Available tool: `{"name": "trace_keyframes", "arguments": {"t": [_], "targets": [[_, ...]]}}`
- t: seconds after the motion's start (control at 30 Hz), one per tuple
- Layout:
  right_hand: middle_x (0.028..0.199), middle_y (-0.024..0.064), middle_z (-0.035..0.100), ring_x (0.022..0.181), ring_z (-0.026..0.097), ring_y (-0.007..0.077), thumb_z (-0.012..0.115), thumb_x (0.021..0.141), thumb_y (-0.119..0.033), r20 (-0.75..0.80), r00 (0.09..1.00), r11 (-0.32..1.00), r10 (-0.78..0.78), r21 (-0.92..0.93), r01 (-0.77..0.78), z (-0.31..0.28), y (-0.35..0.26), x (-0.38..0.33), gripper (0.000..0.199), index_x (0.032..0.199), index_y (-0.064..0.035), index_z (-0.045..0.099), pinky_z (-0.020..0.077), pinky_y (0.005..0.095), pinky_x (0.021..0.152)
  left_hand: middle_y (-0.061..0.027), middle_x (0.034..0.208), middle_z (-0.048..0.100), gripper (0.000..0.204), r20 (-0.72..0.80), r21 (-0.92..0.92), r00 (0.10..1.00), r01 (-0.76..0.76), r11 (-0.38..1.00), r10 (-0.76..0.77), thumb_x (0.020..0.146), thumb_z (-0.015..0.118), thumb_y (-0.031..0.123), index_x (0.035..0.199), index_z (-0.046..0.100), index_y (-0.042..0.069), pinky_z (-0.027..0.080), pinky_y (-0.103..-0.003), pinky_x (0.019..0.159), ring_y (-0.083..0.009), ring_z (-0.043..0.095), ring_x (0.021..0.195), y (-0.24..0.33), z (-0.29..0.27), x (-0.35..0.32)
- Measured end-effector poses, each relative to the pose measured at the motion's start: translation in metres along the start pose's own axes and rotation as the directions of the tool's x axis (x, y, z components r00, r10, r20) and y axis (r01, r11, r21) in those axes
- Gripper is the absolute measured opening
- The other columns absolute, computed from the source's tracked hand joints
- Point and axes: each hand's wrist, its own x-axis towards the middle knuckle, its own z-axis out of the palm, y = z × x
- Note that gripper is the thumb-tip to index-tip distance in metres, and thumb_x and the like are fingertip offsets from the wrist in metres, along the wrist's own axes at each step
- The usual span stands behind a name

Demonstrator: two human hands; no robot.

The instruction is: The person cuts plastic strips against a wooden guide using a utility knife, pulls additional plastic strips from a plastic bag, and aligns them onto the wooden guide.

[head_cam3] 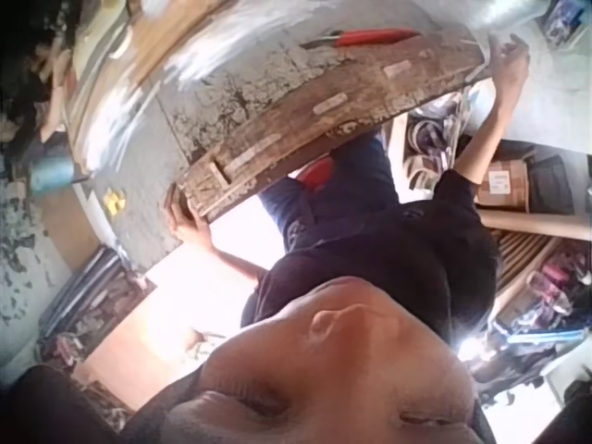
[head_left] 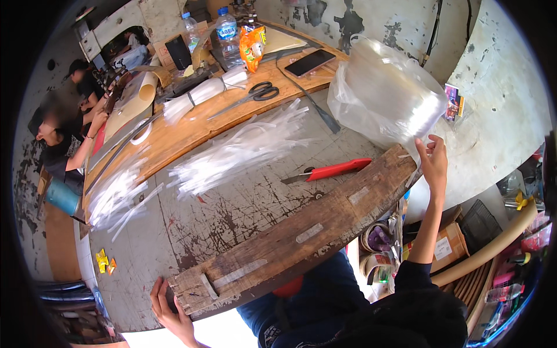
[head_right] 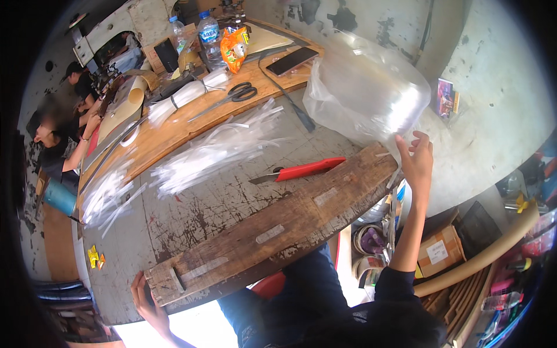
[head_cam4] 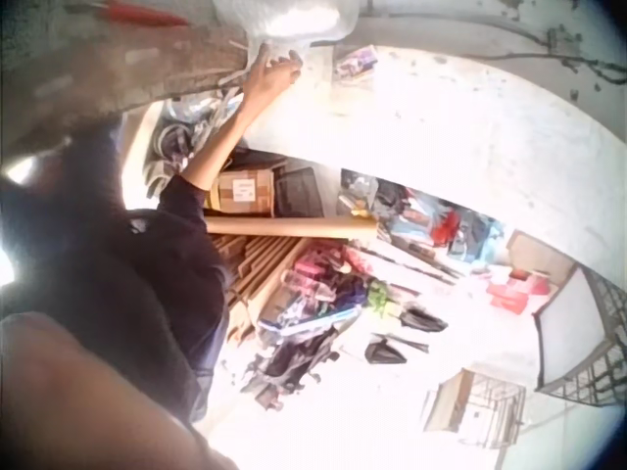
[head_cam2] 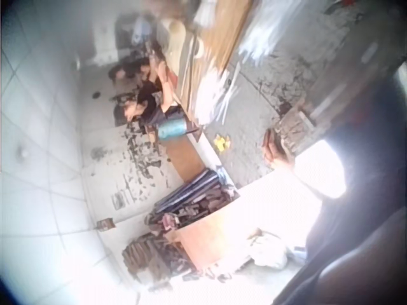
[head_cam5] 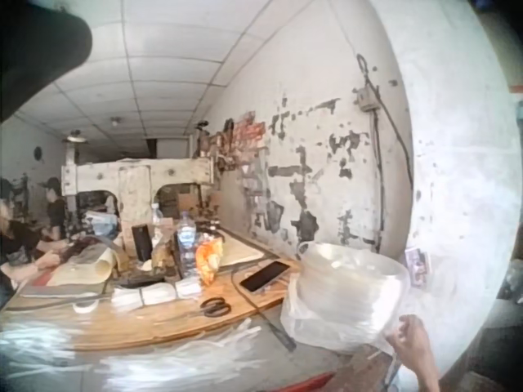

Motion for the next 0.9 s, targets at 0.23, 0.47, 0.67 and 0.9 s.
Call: {"name": "trace_keyframes", "arguments": {"t": [0.23, 0.47, 0.67, 0.9], "targets": [[0.082, 0.0135, 0.057, 0.070, 0.058, 0.0174, 0.055, 0.080, -0.013, 0.258, 0.964, 0.972, 0.063, 0.204, -0.118, -0.017, 0.038, 0.026, 0.028, 0.100, 0.0059, 0.057, 0.0476, 0.0291, 0.058, -0.0092, 0.117, 0.054, 0.032, -0.021, 0.038, 1.000, -0.011, 0.999, 0.012, 0.087, 0.044, 0.026, 0.106, 0.059, 0.005, 0.037, -0.036, 0.088, -0.0264, 0.053, 0.104, -0.001, 0.004, -0.002], [0.078, 0.0081, 0.055, 0.073, 0.051, 0.0150, 0.046, 0.078, -0.004, 0.376, 0.919, 0.982, -0.121, -0.089, 0.166, -0.052, 0.081, 0.089, 0.018, 0.081, 0.0011, 0.063, 0.0405, 0.0290, 0.067, -0.0085, 0.117, 0.055, 0.029, -0.041, 0.052, 0.999, -0.030, 0.998, 0.032, 0.085, 0.046, 0.023, 0.104, 0.059, 0.005, 0.037, -0.036, 0.087, -0.0266, 0.054, 0.102, -0.002, 0.001, -0.003], [0.053, 0.0042, 0.046, 0.043, 0.046, 0.0175, 0.049, 0.074, -0.014, 0.370, 0.929, 0.912, 0.007, -0.383, 0.146, -0.075, 0.081, 0.217, 0.017, 0.065, -0.0014, 0.056, 0.0342, 0.0322, 0.037, -0.0074, 0.117, 0.055, 0.026, -0.039, 0.040, 0.999, -0.001, 0.999, 0.002, 0.084, 0.048, 0.020, 0.103, 0.060, 0.006, 0.037, -0.036, 0.087, -0.0259, 0.054, 0.101, 0.000, 0.003, -0.003], [0.052, -0.0079, 0.036, 0.034, 0.022, 0.0030, 0.044, 0.086, -0.023, 0.232, 0.966, 0.883, 0.111, 0.424, -0.203, -0.062, -0.012, 0.304, 0.018, 0.072, -0.0127, 0.049, 0.0159, 0.0203, 0.030, -0.0065, 0.116, 0.055, 0.026, -0.046, 0.029, 0.999, 0.004, 1.000, -0.002, 0.083, 0.050, 0.020, 0.102, 0.061, 0.008, 0.038, -0.037, 0.087, -0.0261, 0.055, 0.100, -0.001, 0.002, -0.003]]}}
